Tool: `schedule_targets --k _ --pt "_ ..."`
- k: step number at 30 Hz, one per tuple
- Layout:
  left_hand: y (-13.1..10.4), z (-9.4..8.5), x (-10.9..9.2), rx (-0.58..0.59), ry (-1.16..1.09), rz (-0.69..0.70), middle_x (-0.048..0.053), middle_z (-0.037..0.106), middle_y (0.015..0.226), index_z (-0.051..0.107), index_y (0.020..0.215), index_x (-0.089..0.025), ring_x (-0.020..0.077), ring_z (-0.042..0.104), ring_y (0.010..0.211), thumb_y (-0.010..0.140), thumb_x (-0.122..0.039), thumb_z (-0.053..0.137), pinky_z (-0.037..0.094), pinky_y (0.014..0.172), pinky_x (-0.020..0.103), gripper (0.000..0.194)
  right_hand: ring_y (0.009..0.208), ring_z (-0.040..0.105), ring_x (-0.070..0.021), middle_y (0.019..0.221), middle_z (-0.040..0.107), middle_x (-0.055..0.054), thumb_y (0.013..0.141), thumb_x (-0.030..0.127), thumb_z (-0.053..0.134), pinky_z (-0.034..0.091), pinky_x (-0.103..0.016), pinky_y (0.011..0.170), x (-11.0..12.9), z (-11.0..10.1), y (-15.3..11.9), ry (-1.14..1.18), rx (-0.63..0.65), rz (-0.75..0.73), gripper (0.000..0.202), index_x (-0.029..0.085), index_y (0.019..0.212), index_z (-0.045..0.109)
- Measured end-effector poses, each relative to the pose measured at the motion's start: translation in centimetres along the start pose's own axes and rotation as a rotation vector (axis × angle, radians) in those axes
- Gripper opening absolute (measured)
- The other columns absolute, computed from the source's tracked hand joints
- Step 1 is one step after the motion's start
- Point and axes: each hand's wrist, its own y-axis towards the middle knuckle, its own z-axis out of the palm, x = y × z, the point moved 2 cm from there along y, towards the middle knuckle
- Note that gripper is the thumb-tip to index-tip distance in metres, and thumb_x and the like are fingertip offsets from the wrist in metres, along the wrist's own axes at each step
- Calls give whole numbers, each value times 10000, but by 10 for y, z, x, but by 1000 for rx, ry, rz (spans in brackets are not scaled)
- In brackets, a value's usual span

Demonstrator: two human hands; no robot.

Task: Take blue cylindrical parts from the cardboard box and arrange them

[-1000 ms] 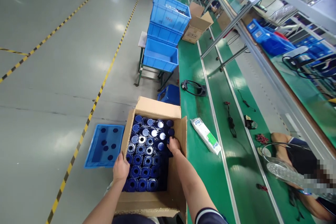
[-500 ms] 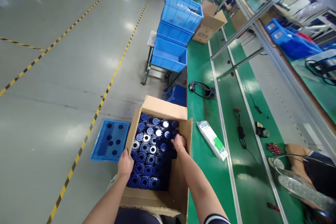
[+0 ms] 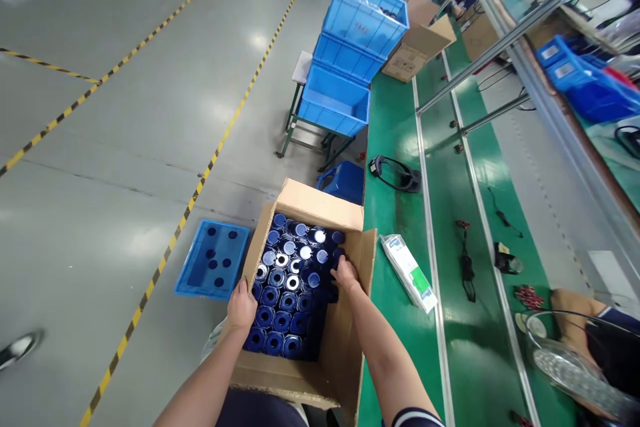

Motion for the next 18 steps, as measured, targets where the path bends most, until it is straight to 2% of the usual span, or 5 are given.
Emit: schedule_targets --k 4,8,11,14,18 --pt "0 2 1 -7 5 8 232 652 1488 535 1487 -8 331 668 1322 991 -91 440 560 1088 404 512 1071 717 -241 1237 730 -125 955 252 750 562 -380 944 1 1 -8 4 32 -27 498 137 1398 555" --pt "0 4 2 -22 8 13 247 662 1466 548 1472 -3 334 677 1308 988 -90 446 563 1081 408 503 1014 721 -240 1155 744 -102 868 232 837 560 -371 923 5 -4 -8 -20 57 -46 535 140 1338 599" --pt "0 7 4 -30 11 9 256 686 1426 566 1456 -7 345 699 1267 984 -95 462 584 1038 420 490 1043 731 -275 1166 735 -162 916 283 795 551 -361 897 13 -14 1 -46 -13 -16 549 120 1384 560" --pt "0 10 6 -35 15 11 252 707 1392 577 1446 -9 354 714 1233 976 -95 475 600 1005 429 489 1115 723 -294 1279 686 -199 1002 290 674 546 -359 895 20 -23 14 -70 -91 -7 503 172 1464 514" --pt "0 12 8 -49 17 20 246 698 1413 579 1444 -8 343 707 1257 985 -99 458 603 1021 422 483 1172 700 -298 1309 680 -170 944 234 750 560 -380 942 20 -25 27 -104 -81 -34 479 191 1396 600"
